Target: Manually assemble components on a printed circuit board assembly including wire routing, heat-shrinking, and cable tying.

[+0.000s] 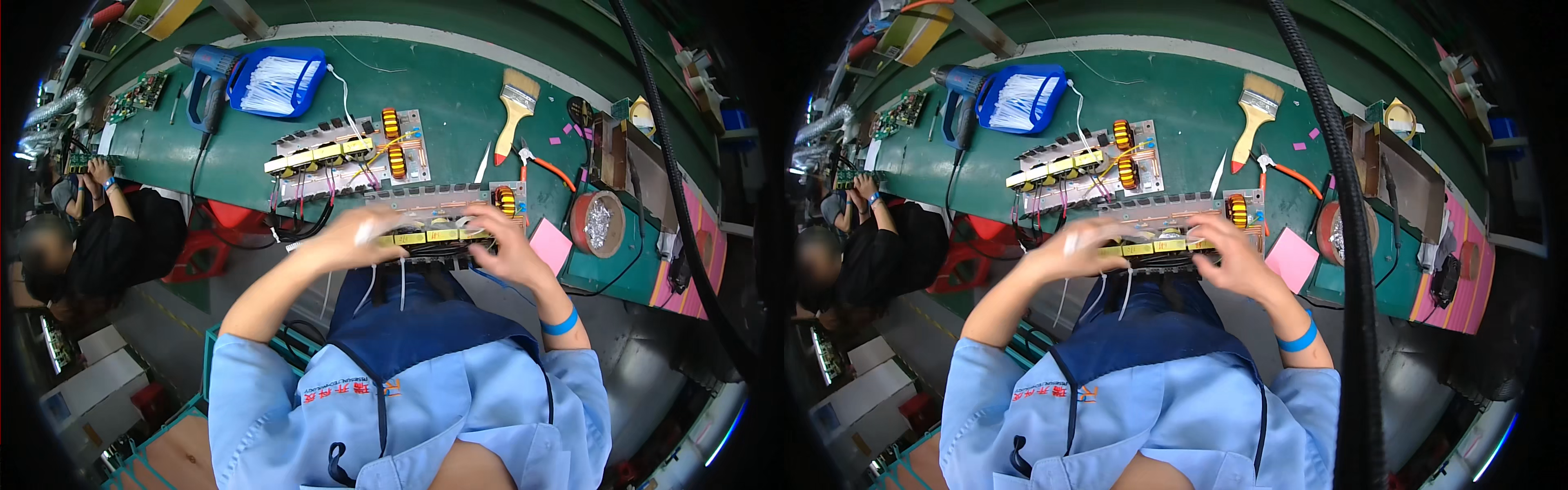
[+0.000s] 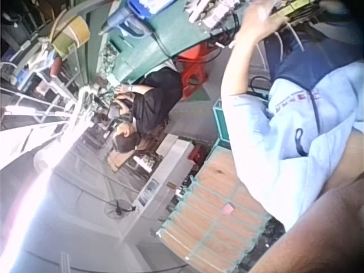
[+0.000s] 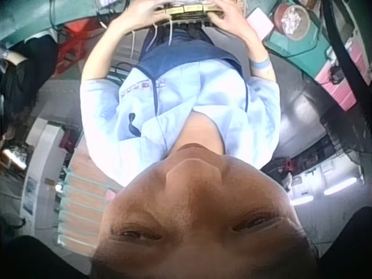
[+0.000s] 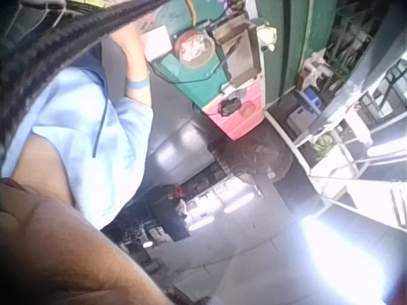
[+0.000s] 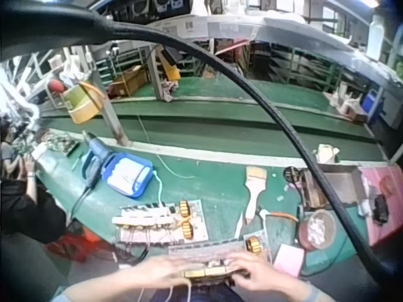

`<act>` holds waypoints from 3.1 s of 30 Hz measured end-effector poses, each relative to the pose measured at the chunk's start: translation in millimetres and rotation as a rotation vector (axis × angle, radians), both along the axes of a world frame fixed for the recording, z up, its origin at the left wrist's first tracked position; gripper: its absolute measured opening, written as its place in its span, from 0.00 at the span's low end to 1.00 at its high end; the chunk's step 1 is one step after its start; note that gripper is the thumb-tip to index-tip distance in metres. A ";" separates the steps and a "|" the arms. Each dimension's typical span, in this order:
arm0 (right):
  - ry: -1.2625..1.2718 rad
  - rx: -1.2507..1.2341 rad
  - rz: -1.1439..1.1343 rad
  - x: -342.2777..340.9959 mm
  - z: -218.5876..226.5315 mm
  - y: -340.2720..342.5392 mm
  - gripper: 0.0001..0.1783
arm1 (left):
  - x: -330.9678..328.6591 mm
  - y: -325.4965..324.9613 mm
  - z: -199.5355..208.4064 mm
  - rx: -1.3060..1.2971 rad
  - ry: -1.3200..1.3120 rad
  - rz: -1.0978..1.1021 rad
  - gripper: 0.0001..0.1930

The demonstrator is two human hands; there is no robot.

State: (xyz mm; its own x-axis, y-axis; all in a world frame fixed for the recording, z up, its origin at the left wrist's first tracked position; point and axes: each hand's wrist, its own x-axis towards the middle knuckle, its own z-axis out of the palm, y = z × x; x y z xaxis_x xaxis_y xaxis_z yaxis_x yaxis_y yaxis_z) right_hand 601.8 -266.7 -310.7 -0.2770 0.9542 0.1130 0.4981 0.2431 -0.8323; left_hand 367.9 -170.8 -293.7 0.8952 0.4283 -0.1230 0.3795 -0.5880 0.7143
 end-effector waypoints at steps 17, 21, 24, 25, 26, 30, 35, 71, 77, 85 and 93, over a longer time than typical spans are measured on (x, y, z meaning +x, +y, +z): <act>-0.704 0.409 0.136 -34.8 -15.0 7.1 0.17 | -24.9 96.3 -50.2 0.458 0.335 0.270 0.20; -0.679 0.350 0.047 -23.6 -0.6 -2.1 0.16 | -39.7 96.6 -50.4 0.496 0.361 0.251 0.17; -0.639 0.254 -0.036 -13.5 14.3 -2.2 0.19 | -69.7 103.5 -48.4 0.510 0.369 0.225 0.18; -0.628 0.228 -0.067 -10.3 13.7 -2.3 0.20 | -79.9 107.2 -49.5 0.525 0.350 0.210 0.18; -0.619 0.240 -0.088 -8.4 13.4 -0.6 0.20 | -88.4 111.5 -48.5 0.527 0.376 0.209 0.18; -0.652 0.177 -0.066 -9.1 9.2 6.5 0.20 | -106.5 124.2 -30.9 0.476 0.495 0.229 0.19; -0.604 0.173 -0.026 -19.5 1.8 14.7 0.20 | -124.1 140.6 -19.9 0.494 0.398 0.198 0.17; -0.578 0.097 -0.006 -28.2 -28.6 5.5 0.18 | 23.3 -35.6 -22.6 0.443 0.293 0.034 0.38; -0.537 0.148 -0.059 -24.1 -38.2 0.0 0.22 | 3.8 -18.4 -35.6 0.142 0.407 0.125 0.34; -0.403 0.169 -0.081 -7.8 -24.6 -8.0 0.20 | -10.2 3.9 -23.1 -0.304 0.185 0.019 0.41; 0.216 -0.184 -0.273 50.5 -11.9 -13.3 0.07 | -11.4 -1.2 -26.9 -0.144 0.230 0.023 0.37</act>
State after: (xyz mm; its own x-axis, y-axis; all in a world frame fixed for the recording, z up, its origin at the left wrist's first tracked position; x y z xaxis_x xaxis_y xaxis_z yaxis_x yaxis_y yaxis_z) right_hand 652.2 -280.0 -322.7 0.0015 0.9992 -0.0394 0.3327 -0.0376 -0.9423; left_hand 356.5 -172.0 -320.6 0.8270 0.4117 -0.3828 0.5533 -0.4757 0.6838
